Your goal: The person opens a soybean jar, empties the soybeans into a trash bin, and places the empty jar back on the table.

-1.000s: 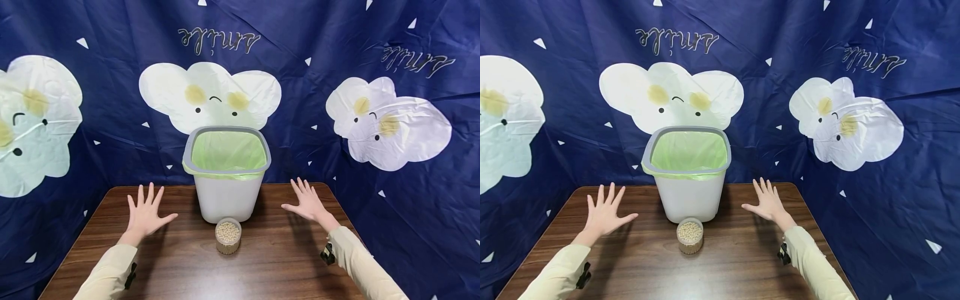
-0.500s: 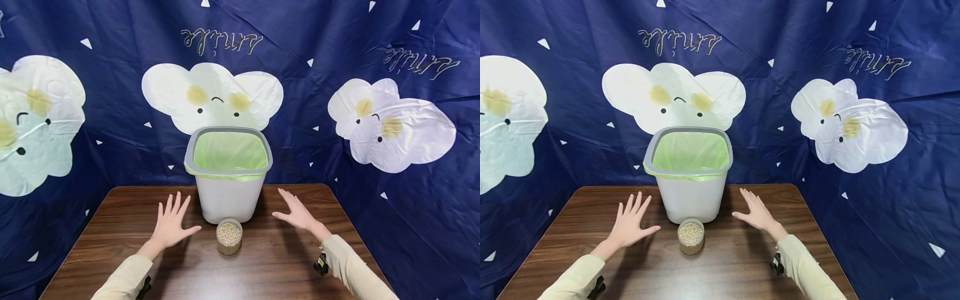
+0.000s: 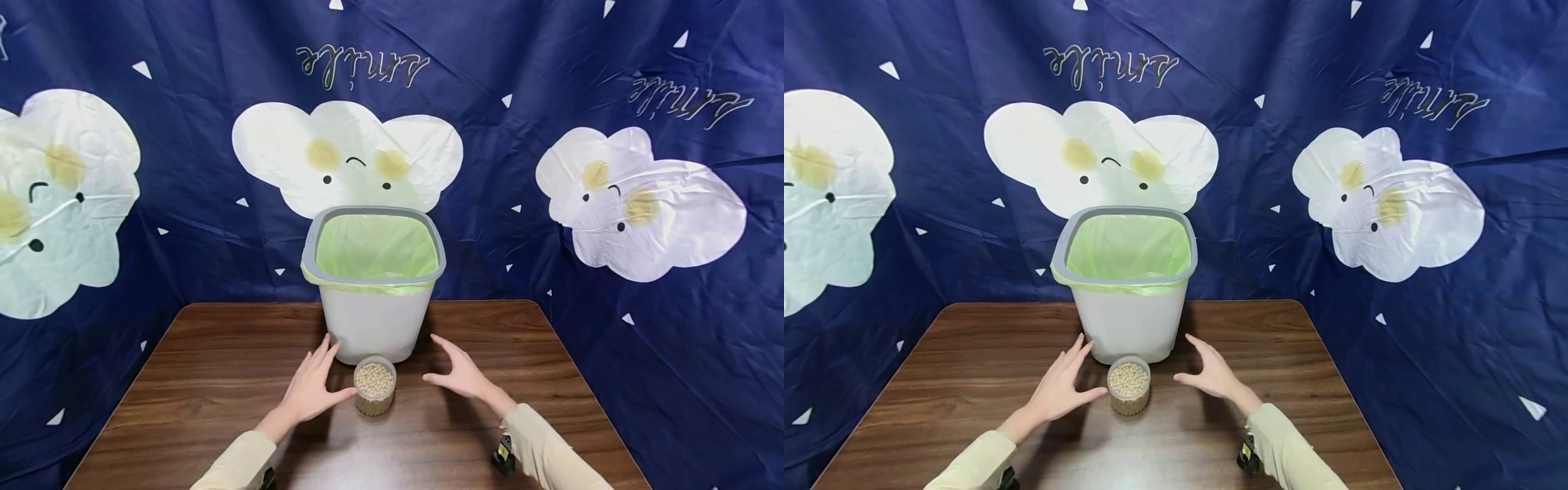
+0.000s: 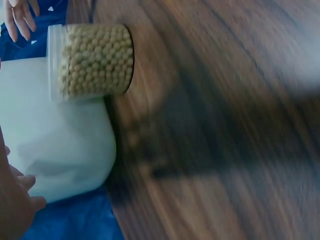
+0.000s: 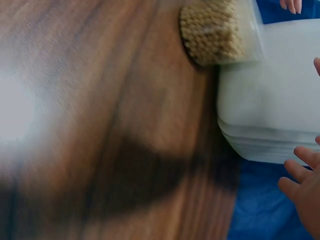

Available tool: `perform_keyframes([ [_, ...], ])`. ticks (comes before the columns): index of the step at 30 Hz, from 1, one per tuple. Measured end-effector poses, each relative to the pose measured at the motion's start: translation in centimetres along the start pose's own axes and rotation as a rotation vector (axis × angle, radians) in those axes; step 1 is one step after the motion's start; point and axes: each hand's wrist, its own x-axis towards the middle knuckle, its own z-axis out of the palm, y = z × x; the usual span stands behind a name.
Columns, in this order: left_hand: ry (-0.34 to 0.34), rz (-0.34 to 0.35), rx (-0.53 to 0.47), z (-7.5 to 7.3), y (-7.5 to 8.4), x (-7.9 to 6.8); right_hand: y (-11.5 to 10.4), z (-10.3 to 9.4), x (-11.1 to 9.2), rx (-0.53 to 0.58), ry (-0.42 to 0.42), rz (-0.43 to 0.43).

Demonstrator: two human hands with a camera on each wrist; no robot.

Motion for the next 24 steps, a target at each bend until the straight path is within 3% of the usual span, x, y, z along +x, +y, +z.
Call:
perform_keyframes([
  [10,-0.043,-0.036,-0.08,2.4,0.6,0.2,0.1,3.9,-0.5,0.024,-0.062,-0.023],
  [17,-0.118,-0.134,-0.139,3.3,0.6,0.5,0.1,6.7,-0.4,0.07,-0.057,-0.077],
  [24,-0.115,-0.118,-0.147,4.1,0.1,1.0,0.0,9.2,-0.2,0.179,-0.042,-0.061],
])
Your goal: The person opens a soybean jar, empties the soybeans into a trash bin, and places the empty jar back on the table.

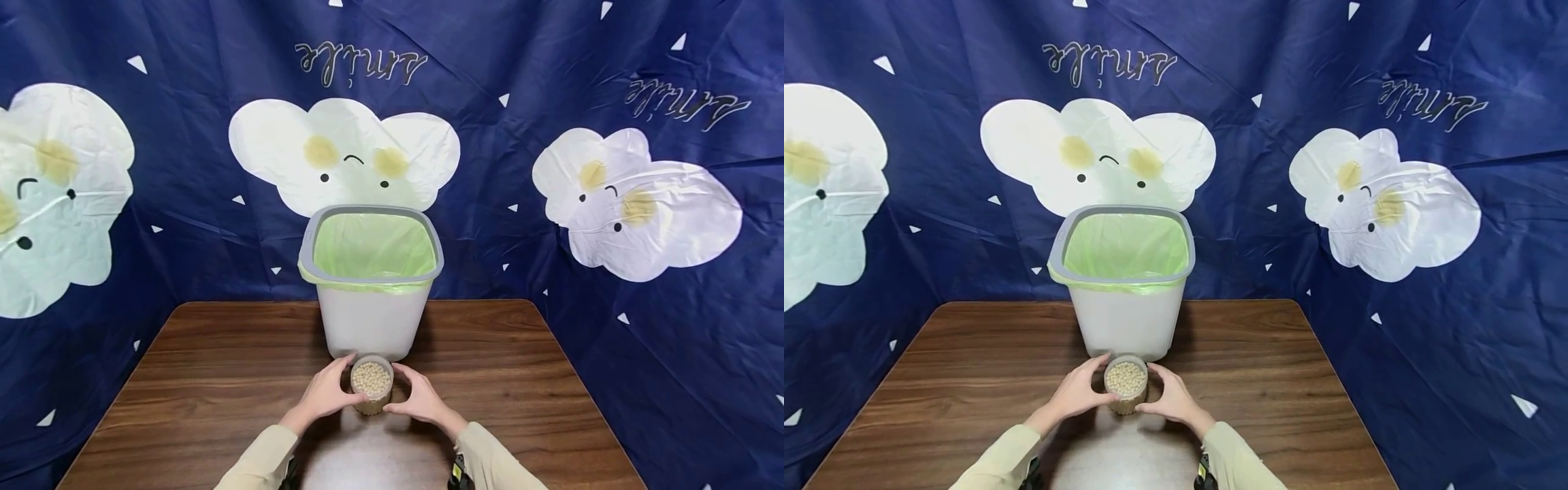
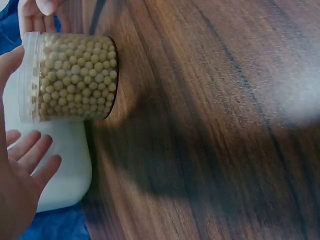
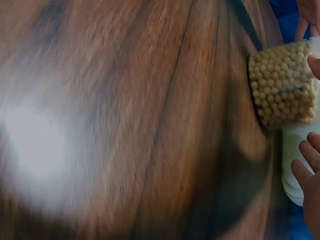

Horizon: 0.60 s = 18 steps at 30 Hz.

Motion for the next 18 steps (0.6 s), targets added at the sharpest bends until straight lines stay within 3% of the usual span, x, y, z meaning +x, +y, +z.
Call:
perform_keyframes([
  [8,-0.002,0.041,-0.026,0.1,-0.1,0.7,0.2,1.7,0.4,-0.025,0.038,0.039],
  [18,-0.035,0.07,-0.078,-0.2,-0.4,1.4,0.8,3.2,0.8,0.083,0.067,0.054],
])
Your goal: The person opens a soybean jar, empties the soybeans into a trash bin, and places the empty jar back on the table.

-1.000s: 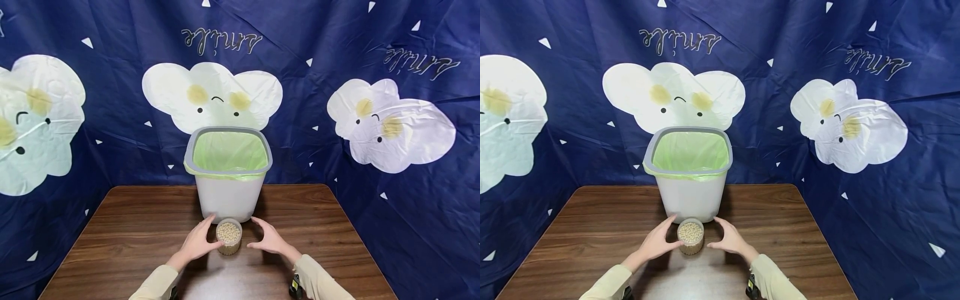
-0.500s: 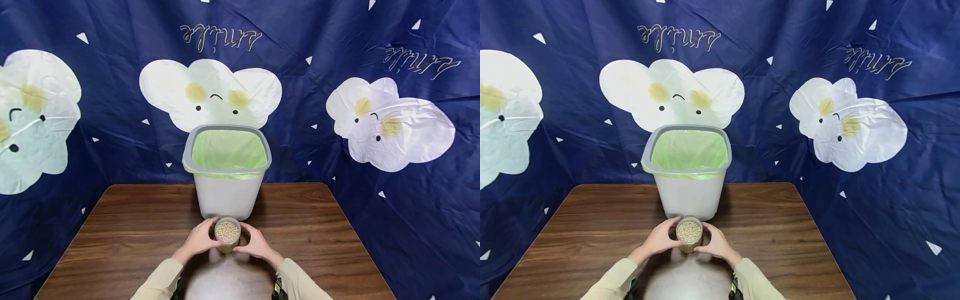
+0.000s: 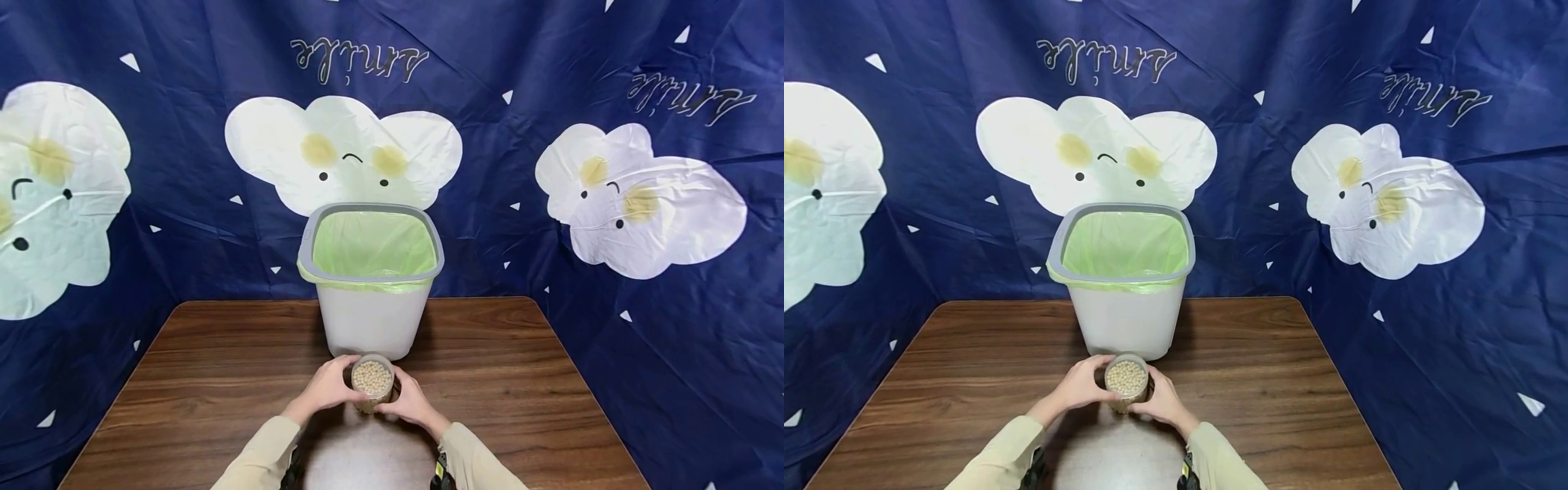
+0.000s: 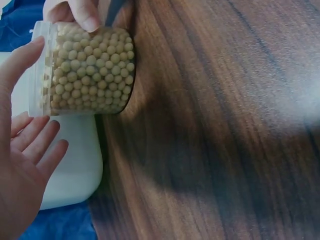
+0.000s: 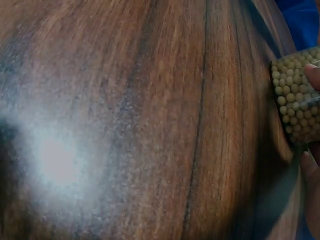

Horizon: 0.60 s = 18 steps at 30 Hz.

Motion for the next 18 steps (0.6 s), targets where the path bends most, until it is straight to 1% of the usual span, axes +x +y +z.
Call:
perform_keyframes([
  [6,-0.029,-0.035,-0.061,0.1,-0.2,0.2,0.4,0.1,0.1,0.057,-0.036,-0.003],
  [13,-0.05,-0.069,-0.182,0.3,0.2,-0.4,0.3,0.4,-0.6,0.107,-0.006,-0.018],
  [15,-0.058,-0.078,-0.217,0.3,0.4,-0.6,0.1,0.4,-0.8,0.099,-0.001,-0.025],
  [18,-0.069,-0.09,-0.283,0.2,0.7,-0.9,-0.4,0.0,-1.1,0.046,-0.002,-0.023],
])
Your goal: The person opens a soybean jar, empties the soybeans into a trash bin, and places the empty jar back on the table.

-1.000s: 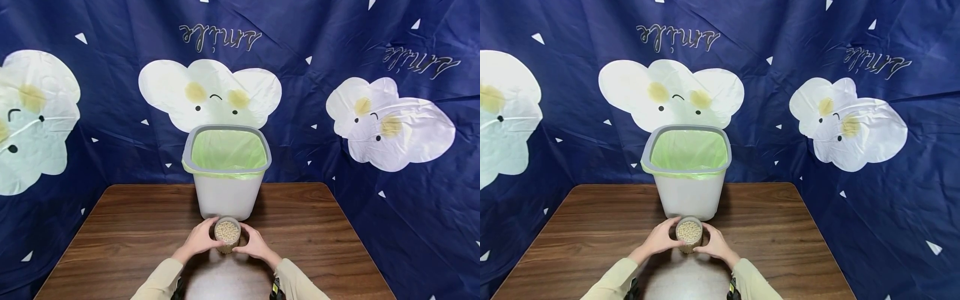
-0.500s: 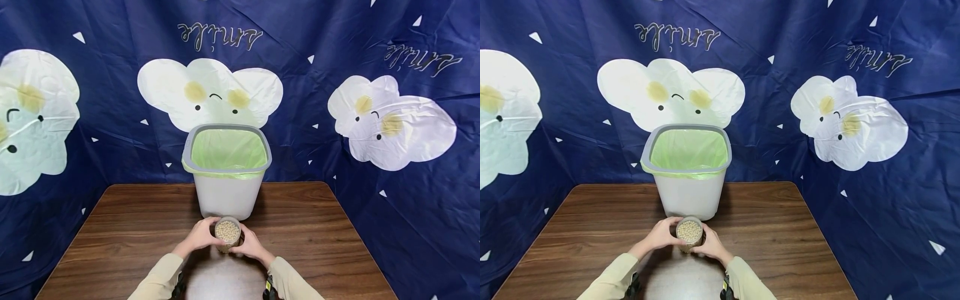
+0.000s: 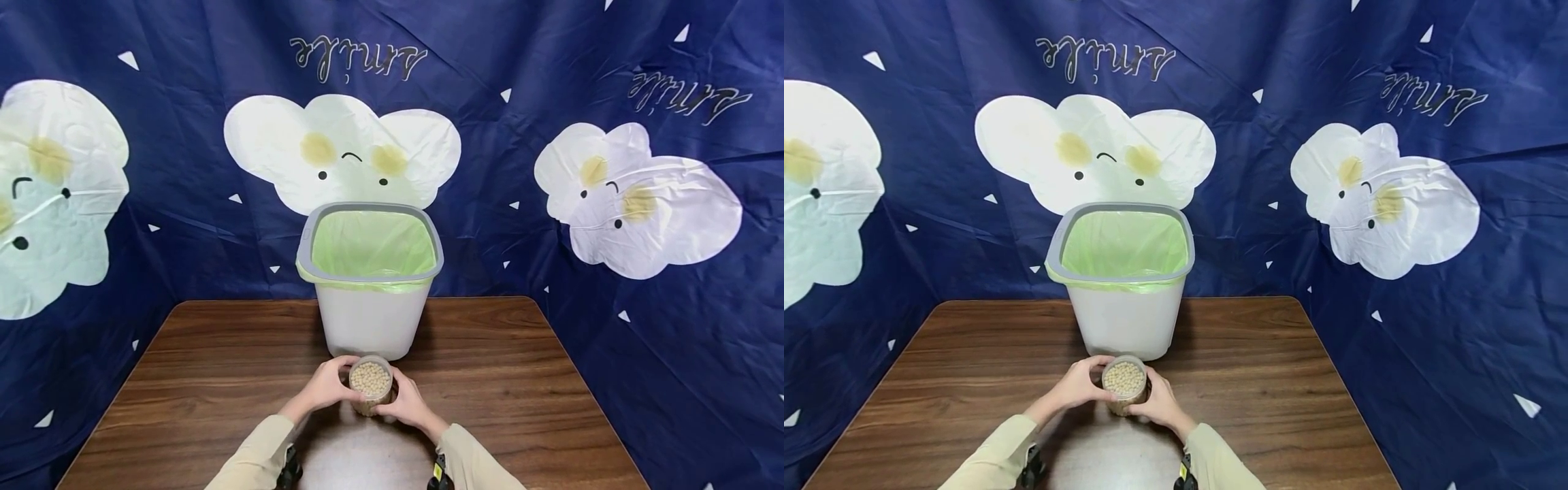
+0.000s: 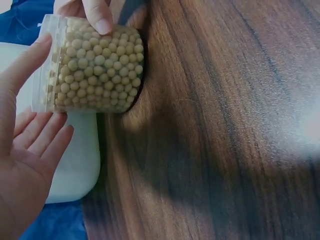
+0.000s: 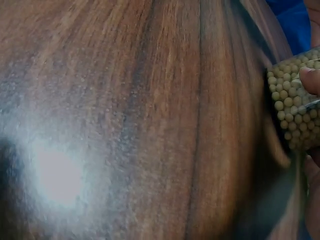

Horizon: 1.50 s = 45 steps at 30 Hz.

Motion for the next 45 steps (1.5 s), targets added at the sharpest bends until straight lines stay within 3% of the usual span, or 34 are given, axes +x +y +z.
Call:
perform_keyframes([
  [4,-0.015,-0.002,-0.111,-0.6,0.7,-0.3,-1.2,-0.9,0.2,-0.068,-0.001,-0.023],
  [8,-0.022,0.015,-0.204,-1.5,1.8,-0.4,-2.7,-2.1,0.4,-0.067,0.002,-0.098],
  [16,-0.016,0.06,-0.324,-3.0,4.2,-0.8,-5.9,-4.1,0.8,-0.126,0.033,-0.212],
  [24,-0.005,0.054,-0.479,-4.1,5.6,-1.0,-11.4,-6.0,1.1,0.03,0.034,-0.272],
  [30,0.006,0.101,-0.505,-4.8,6.0,-0.9,-12.7,-6.4,1.7,0.045,0.034,-0.255],
  [41,0.004,0.077,-0.57,-5.2,6.7,-0.8,-13.3,-6.1,1.6,0.067,0.064,-0.164],
  [45,-0.001,0.099,-0.551,-5.3,6.7,-0.7,-13.6,-6.1,1.6,0.069,0.087,-0.163],
])
